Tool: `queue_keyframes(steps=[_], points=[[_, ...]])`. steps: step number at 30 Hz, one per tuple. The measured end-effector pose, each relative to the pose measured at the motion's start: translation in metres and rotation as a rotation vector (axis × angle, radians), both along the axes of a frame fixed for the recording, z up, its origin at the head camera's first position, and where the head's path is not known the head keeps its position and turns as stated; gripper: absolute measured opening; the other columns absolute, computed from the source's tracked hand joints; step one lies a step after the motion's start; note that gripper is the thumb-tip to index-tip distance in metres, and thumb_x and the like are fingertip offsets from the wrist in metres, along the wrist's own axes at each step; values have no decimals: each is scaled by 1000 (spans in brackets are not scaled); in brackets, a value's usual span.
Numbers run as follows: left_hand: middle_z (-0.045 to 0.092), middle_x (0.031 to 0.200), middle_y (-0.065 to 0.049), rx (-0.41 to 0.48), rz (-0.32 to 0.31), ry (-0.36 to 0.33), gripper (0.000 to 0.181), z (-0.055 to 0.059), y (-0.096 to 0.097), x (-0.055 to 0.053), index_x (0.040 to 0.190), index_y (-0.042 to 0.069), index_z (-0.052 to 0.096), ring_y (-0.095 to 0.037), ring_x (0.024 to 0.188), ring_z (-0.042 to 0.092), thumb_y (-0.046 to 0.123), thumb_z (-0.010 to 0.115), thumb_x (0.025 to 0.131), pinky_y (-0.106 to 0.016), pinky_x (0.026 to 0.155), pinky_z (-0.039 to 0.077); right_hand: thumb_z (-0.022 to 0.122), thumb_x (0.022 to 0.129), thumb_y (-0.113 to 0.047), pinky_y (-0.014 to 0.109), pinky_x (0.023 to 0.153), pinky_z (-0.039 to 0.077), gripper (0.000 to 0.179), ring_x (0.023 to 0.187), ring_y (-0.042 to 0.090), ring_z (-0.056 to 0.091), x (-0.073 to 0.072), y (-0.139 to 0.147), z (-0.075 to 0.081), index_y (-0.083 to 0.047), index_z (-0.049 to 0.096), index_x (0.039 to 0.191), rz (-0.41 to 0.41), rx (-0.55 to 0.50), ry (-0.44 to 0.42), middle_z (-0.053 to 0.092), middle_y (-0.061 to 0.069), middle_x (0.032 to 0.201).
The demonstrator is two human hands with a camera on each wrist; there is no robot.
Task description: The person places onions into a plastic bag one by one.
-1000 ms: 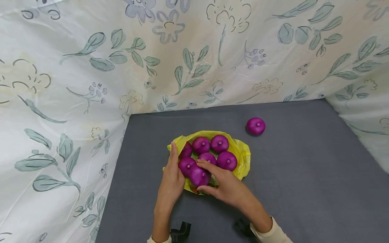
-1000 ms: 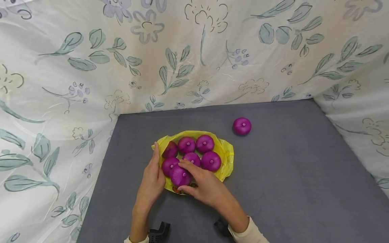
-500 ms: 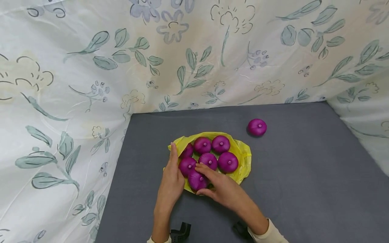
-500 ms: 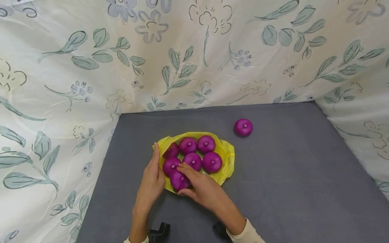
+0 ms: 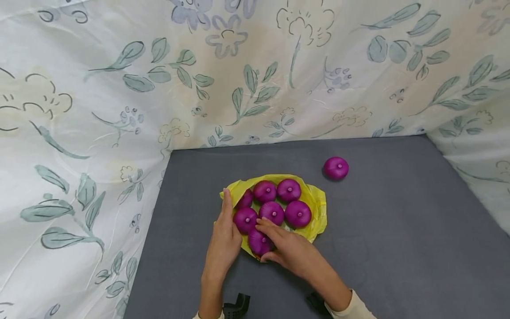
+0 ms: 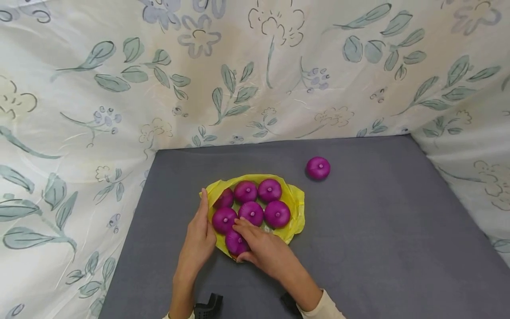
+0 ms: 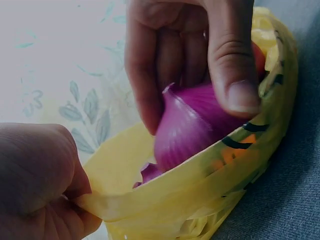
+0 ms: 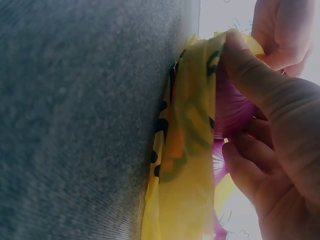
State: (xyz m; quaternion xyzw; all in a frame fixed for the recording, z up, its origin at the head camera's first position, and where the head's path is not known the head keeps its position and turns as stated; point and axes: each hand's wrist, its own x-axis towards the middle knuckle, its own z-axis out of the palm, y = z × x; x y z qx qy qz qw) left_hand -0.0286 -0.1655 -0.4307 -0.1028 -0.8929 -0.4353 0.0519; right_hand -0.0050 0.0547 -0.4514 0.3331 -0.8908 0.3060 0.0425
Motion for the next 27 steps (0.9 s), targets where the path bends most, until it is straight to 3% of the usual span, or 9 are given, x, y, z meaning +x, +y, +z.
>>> queue_keyframes(steps=[3,5,11,17,21,23,25,27], points=[[20,175,-11,-9,0,18,88,0,0,0,172,18,7,-34,106,67,-14,48,101,-49,101,51,90,82,-37,38,100,56,83,140,22,57,0,0,0,-10,55,152,7,-8,-15,57,10,156],[19,175,-11,-10,-4,21,88,0,-1,1,172,17,7,-29,80,63,-14,48,100,-48,98,52,90,82,-37,38,100,56,83,142,21,55,1,0,1,-11,54,153,11,-17,-31,57,9,156],[21,175,-12,-12,-7,34,87,1,-1,1,171,13,9,-20,68,55,-15,49,100,-46,91,54,86,87,-38,34,96,58,80,136,17,60,1,2,4,-14,54,155,6,-40,-76,56,6,157],[21,174,-13,-8,-5,41,87,1,0,1,172,16,7,-33,91,67,-13,49,100,-46,91,54,86,87,-36,37,98,57,76,129,16,66,-2,9,9,-13,56,153,-30,-115,-32,61,2,152],[21,175,-13,-6,-9,43,87,2,1,1,172,17,7,-35,98,65,-13,48,101,-46,92,52,90,85,-28,37,99,56,73,130,17,65,-8,21,14,-13,59,150,-80,-187,21,65,3,147],[21,175,-13,-12,-8,45,88,1,1,1,172,17,7,-36,110,65,-13,48,101,-46,92,52,91,84,-21,38,100,56,72,131,18,64,-12,29,18,-13,60,149,-119,-213,31,64,4,148],[21,175,-13,-16,-6,41,86,1,1,1,172,15,8,-35,129,59,-13,48,101,-45,91,51,90,85,-17,40,100,55,72,131,20,64,-15,37,21,-14,59,150,-164,-228,37,63,4,149],[20,175,-12,-15,-7,35,84,1,2,1,171,12,9,-32,148,45,-13,47,101,-43,88,51,90,86,-16,41,98,56,73,125,20,68,-17,46,25,-17,59,151,-220,-235,36,63,2,150]])
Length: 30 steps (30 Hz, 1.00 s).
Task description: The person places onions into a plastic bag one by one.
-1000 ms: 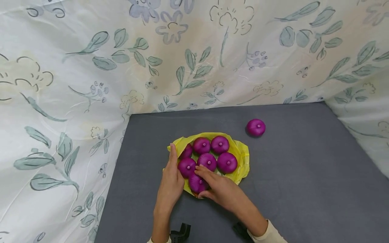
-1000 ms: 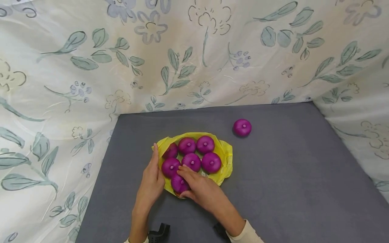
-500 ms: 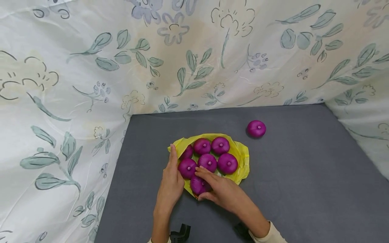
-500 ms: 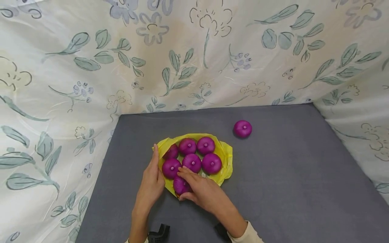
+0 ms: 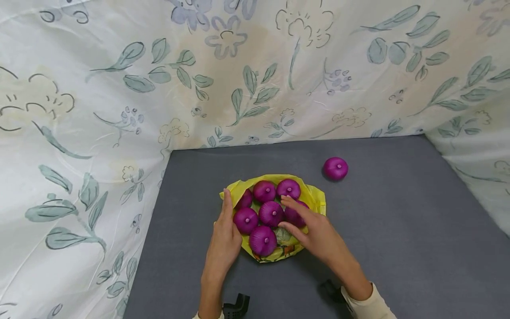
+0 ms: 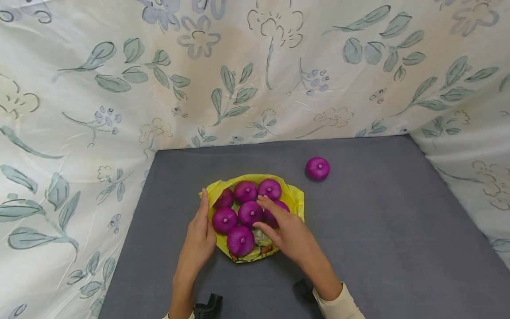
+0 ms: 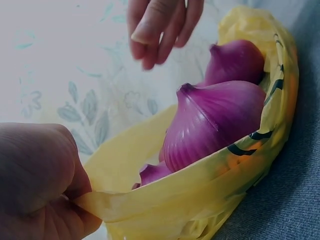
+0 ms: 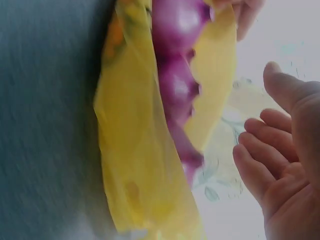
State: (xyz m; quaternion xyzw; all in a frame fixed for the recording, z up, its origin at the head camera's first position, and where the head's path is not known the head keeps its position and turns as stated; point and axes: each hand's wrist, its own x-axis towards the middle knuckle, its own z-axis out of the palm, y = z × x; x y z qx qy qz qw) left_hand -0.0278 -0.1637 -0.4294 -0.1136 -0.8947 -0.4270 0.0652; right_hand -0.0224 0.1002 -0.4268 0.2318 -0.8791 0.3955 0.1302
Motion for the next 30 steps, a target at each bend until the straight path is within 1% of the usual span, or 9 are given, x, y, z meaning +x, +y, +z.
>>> queue_keyframes(steps=[1,2,3,6,9,13,15,20,30], points=[[19,176,-12,-1,-2,-4,82,0,0,0,171,11,10,-30,155,34,-13,47,101,-42,85,50,89,86,-17,42,97,57,72,122,21,69,-1,4,2,-19,59,152,-34,1,3,63,0,149],[18,176,-12,0,-4,-7,81,0,1,0,171,9,10,-29,158,28,-13,46,102,-41,84,49,89,87,-17,39,92,58,72,110,20,72,-3,8,3,-21,58,152,-64,-1,8,64,0,148],[17,176,-12,1,-7,-8,80,0,1,-1,171,8,11,-28,159,25,-13,46,102,-41,84,49,89,87,-17,39,93,58,72,109,21,73,-4,12,4,-22,58,152,-93,-6,12,65,-1,147],[17,176,-13,-1,-12,-7,79,-1,2,-2,170,6,11,-28,160,22,-13,46,102,-41,85,48,89,87,-13,29,98,56,71,112,25,73,-9,23,7,-19,60,151,-163,-48,31,66,2,146],[18,176,-14,-4,-14,1,79,-1,2,-2,170,5,12,-28,160,23,-13,46,101,-40,83,48,88,87,-7,21,106,46,70,131,28,65,-15,34,10,-13,60,151,-219,-104,37,65,4,147],[18,176,-14,-4,-21,4,80,-1,4,-2,170,5,12,-29,159,23,-14,47,101,-41,84,49,86,89,-9,13,102,41,70,131,30,63,-19,48,14,-15,58,153,-322,-149,16,61,2,152],[18,176,-14,-5,-22,3,80,-2,4,-2,170,5,12,-29,160,23,-13,47,101,-44,92,49,85,91,-13,15,102,42,69,131,32,62,-20,55,16,-17,57,154,-378,-166,-4,59,3,153],[16,176,-12,2,-23,-3,79,-2,3,-3,170,6,11,-29,160,21,-13,45,102,-45,93,48,84,93,-19,21,105,44,70,134,33,60,-24,65,22,-20,53,157,-479,-218,-50,58,6,154],[17,176,-9,6,-10,-12,80,-3,1,-3,171,9,11,-26,160,22,-12,46,102,-46,96,47,81,96,-30,33,113,43,75,145,20,51,-31,82,31,-25,46,161,-603,-259,-105,50,-4,160]])
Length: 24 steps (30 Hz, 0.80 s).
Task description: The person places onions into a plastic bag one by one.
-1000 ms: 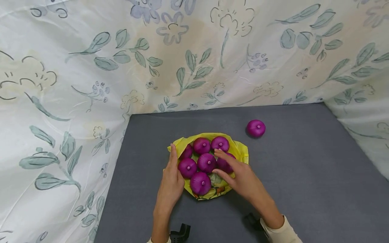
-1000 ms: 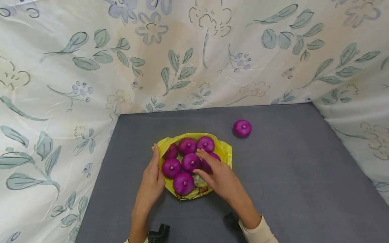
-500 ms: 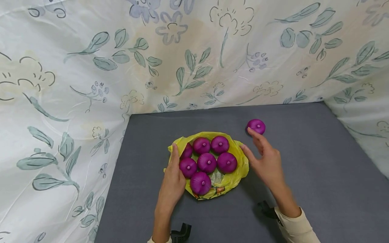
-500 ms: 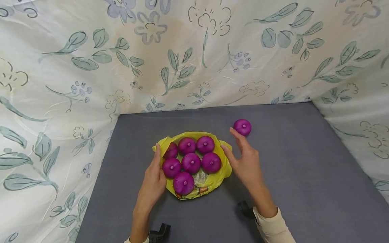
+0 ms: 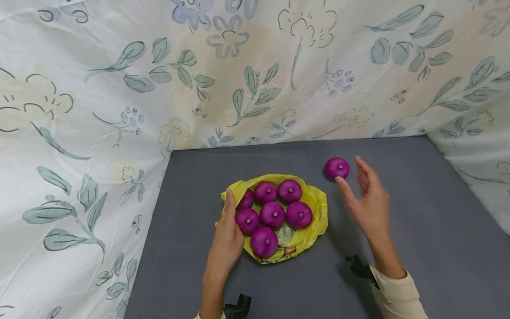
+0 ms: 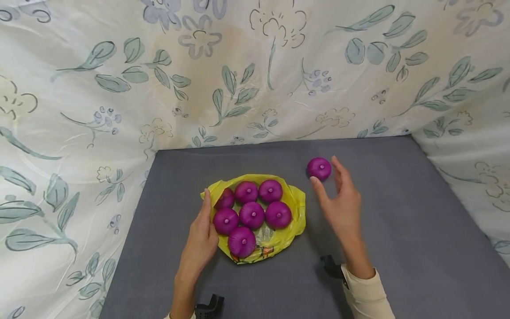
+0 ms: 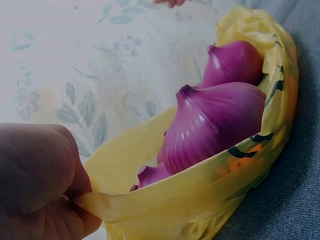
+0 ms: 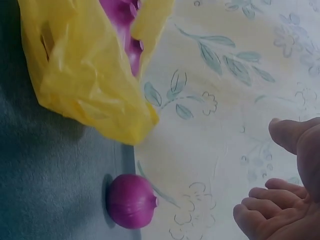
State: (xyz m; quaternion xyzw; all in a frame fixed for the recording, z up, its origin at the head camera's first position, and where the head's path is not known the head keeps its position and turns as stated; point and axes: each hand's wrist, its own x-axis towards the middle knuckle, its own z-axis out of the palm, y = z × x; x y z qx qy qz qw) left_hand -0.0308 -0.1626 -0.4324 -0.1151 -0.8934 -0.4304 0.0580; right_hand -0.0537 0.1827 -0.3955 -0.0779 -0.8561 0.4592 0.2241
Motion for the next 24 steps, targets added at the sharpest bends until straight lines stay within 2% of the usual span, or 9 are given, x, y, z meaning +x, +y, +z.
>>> queue_keyframes(steps=[5,7,11,12,14,17,22,24], points=[[17,176,-10,3,-2,-7,81,0,1,0,171,10,9,-26,160,20,-13,45,102,-48,106,46,80,96,-34,38,115,41,78,149,16,46,-4,6,-3,-23,42,163,-25,1,-35,45,-6,164],[16,176,-12,2,-7,-7,83,0,1,-1,171,12,7,-26,160,20,-14,44,102,-48,106,46,80,96,-34,38,116,40,79,150,14,44,-7,8,-5,-22,41,164,-32,-3,-41,44,-7,164],[18,176,-15,-3,-7,0,86,1,2,-1,171,15,5,-27,160,22,-14,45,101,-46,97,48,80,97,-32,36,119,37,80,152,11,39,-13,12,-12,-21,40,164,-26,-39,-30,42,-6,166],[18,176,-15,-6,-6,1,86,1,2,-1,171,15,5,-27,159,23,-14,45,101,-45,93,48,80,96,-31,35,119,36,80,152,11,39,-14,12,-14,-21,40,164,-27,-50,-30,42,-6,166],[18,176,-15,-5,-4,0,84,1,2,-1,171,13,6,-27,159,23,-14,45,101,-45,97,49,80,96,-31,35,120,36,80,152,11,38,-16,14,-18,-21,39,165,-31,-67,-30,41,-6,166],[17,176,-14,-5,-5,-9,82,1,2,-1,171,9,8,-27,160,22,-14,45,102,-43,94,49,81,95,-32,35,120,36,81,152,10,39,-19,16,-25,-21,40,164,-55,-86,-38,42,-7,166],[17,176,-12,-8,1,-19,80,3,2,0,171,8,10,-27,159,25,-14,45,102,-37,79,47,82,94,-37,35,119,36,84,152,11,39,-26,18,-34,-21,40,164,-79,-96,-62,42,-5,166],[16,176,-11,-6,2,-24,81,3,2,0,171,8,10,-28,158,26,-13,45,102,-36,78,46,82,94,-39,36,120,36,85,152,12,38,-29,19,-37,-21,39,165,-77,-103,-76,41,-5,167]])
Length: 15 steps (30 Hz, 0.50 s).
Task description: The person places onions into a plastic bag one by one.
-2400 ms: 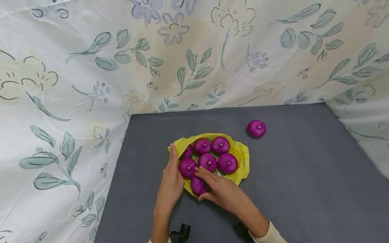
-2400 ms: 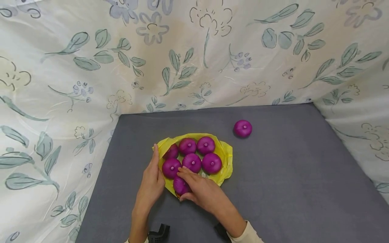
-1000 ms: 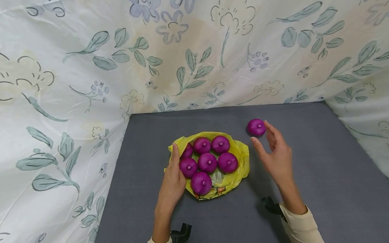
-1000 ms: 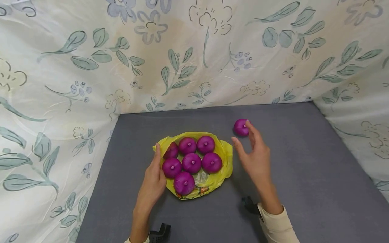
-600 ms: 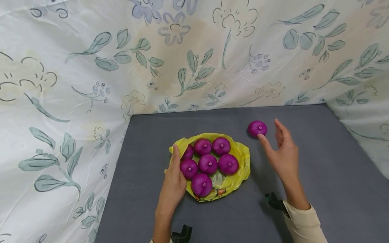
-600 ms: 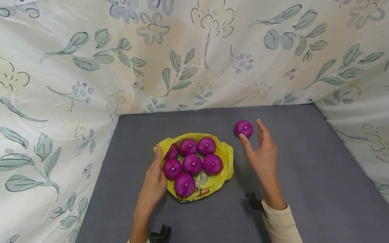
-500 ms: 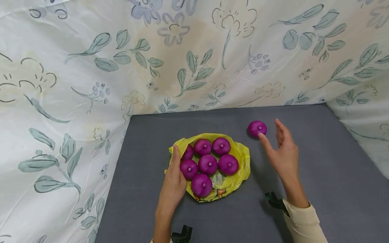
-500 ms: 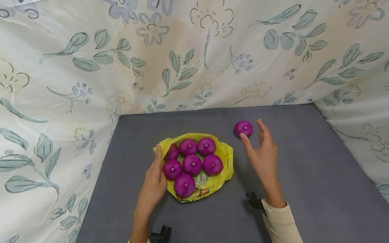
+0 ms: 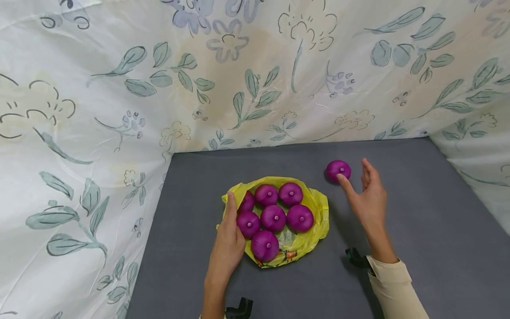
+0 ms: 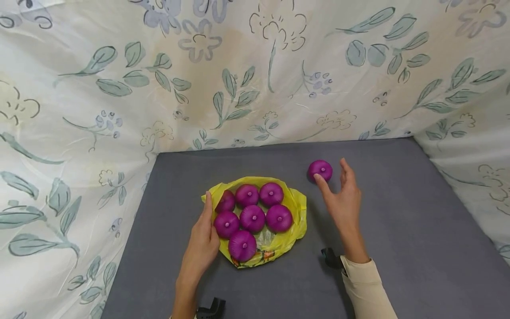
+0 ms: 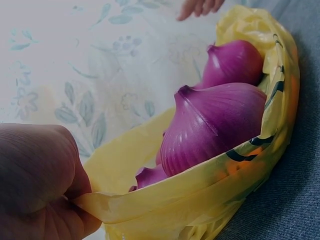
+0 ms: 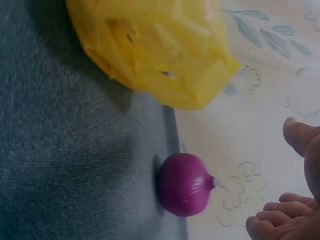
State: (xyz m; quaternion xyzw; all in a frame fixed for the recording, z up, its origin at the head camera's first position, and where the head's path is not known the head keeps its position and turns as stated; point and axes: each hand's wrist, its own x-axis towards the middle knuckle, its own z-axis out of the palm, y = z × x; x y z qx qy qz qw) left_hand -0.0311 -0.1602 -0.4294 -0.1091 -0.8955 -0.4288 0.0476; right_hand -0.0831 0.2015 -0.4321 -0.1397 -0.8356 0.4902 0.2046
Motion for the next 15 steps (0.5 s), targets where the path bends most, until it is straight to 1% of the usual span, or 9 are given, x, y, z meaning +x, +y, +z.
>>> queue_keyframes(steps=[1,6,8,12,13,15], points=[[16,177,-11,1,1,-2,81,0,0,0,171,9,10,-28,158,27,-13,45,102,-35,77,46,82,94,-40,36,120,35,86,153,13,38,-2,0,-1,-21,38,165,1,-4,-8,40,-4,167],[15,177,-9,11,7,-14,84,-1,-1,1,172,14,8,-28,156,32,-13,46,102,-30,62,41,80,94,-45,41,121,34,89,154,16,37,-10,3,-8,-20,34,167,7,-33,-65,37,-2,168],[15,177,-10,13,8,-16,87,-2,-2,1,172,17,6,-29,153,37,-13,47,101,-29,56,36,79,94,-47,43,121,33,91,154,19,37,-14,3,-11,-19,33,167,10,-35,-90,36,-1,169],[16,176,-12,14,8,-8,90,-3,-3,1,172,21,4,-31,148,41,-14,47,101,-29,57,36,78,95,-48,45,121,34,93,155,24,36,-23,4,-19,-15,31,168,25,-14,-120,35,5,170],[17,176,-13,11,7,-3,91,-4,-3,1,172,21,4,-31,146,43,-14,47,100,-29,58,37,78,95,-47,46,120,34,93,155,25,36,-25,4,-21,-14,31,168,28,-6,-122,35,7,170],[18,176,-13,7,7,10,91,-4,-4,0,172,21,4,-31,147,43,-14,47,100,-29,64,40,79,95,-46,47,120,34,93,155,27,36,-29,4,-24,-13,32,168,31,6,-118,36,9,170]])
